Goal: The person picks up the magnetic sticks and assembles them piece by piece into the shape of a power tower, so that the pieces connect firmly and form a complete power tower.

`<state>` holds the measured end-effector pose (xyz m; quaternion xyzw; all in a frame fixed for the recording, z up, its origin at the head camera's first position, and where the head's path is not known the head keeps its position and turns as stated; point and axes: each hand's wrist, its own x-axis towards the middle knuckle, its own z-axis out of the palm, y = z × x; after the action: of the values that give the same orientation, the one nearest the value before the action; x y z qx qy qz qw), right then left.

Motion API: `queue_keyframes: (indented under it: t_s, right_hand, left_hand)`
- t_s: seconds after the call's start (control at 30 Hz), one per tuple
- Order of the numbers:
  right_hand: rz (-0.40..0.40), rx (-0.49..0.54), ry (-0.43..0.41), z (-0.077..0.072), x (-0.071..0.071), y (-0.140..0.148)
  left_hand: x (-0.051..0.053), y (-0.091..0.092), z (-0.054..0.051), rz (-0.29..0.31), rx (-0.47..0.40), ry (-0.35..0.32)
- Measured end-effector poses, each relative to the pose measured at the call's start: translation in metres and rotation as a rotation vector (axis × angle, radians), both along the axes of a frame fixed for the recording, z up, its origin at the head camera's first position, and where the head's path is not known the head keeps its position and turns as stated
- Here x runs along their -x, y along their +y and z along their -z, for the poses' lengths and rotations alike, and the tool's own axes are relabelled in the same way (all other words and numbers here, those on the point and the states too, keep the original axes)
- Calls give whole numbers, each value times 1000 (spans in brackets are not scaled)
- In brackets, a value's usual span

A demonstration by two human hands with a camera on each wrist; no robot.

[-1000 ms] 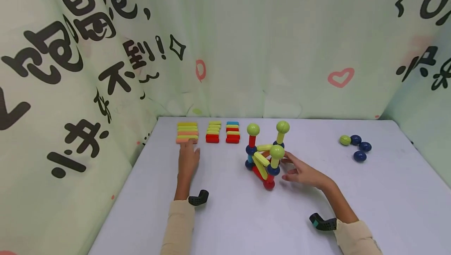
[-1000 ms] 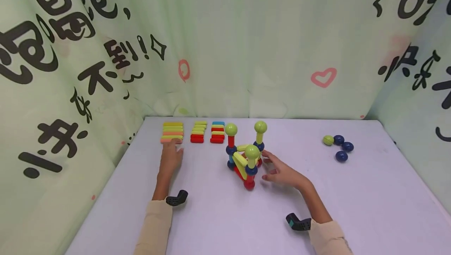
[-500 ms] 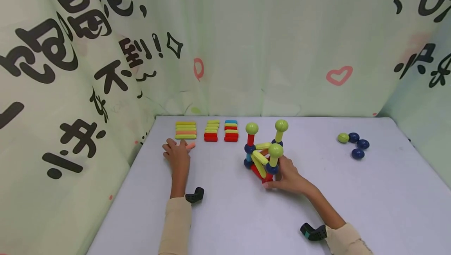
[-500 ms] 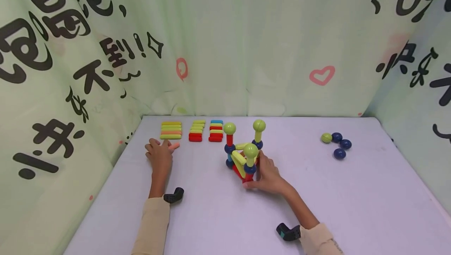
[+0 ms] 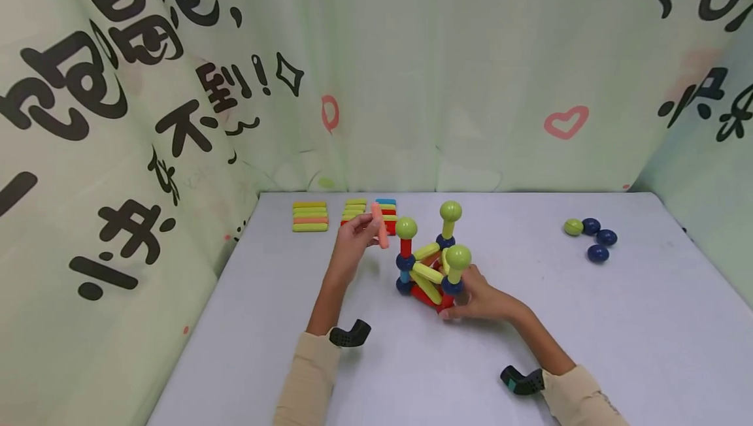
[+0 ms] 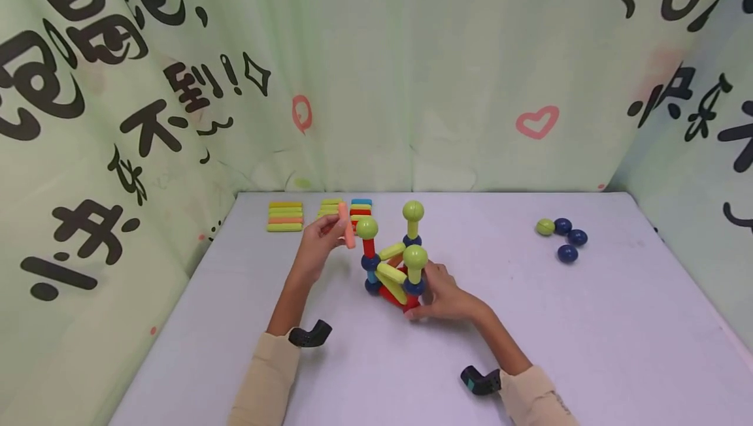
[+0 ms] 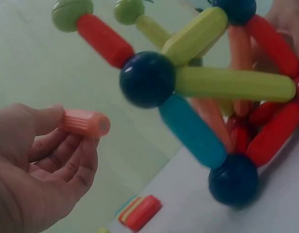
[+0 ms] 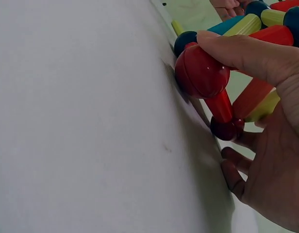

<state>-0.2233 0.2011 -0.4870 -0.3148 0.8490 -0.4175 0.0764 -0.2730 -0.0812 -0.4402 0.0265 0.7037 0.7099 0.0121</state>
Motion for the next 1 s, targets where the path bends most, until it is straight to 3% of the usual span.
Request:
queue_keyframes:
  t_s: [0.07, 0.17, 0.37, 0.63, 1.0]
  right_hand:
    - [-10, -4, -14, -1, -1, -1]
    - [-20, -2, -8, -1, -2, -3]
    - [-16, -14, 40, 3, -4, -6]
    - [45, -76, 58, 8, -5, -9]
    - [39, -66, 75, 7, -4, -10]
  left_hand:
    - [-2, 10, -1, 57, -71, -12]
    - [-4, 20, -1, 118, -110, -28]
    - [-8, 29, 1, 185, -98, -60]
    - [-13, 34, 1, 317, -93, -32]
    - [-14, 35, 3, 313, -130, -118]
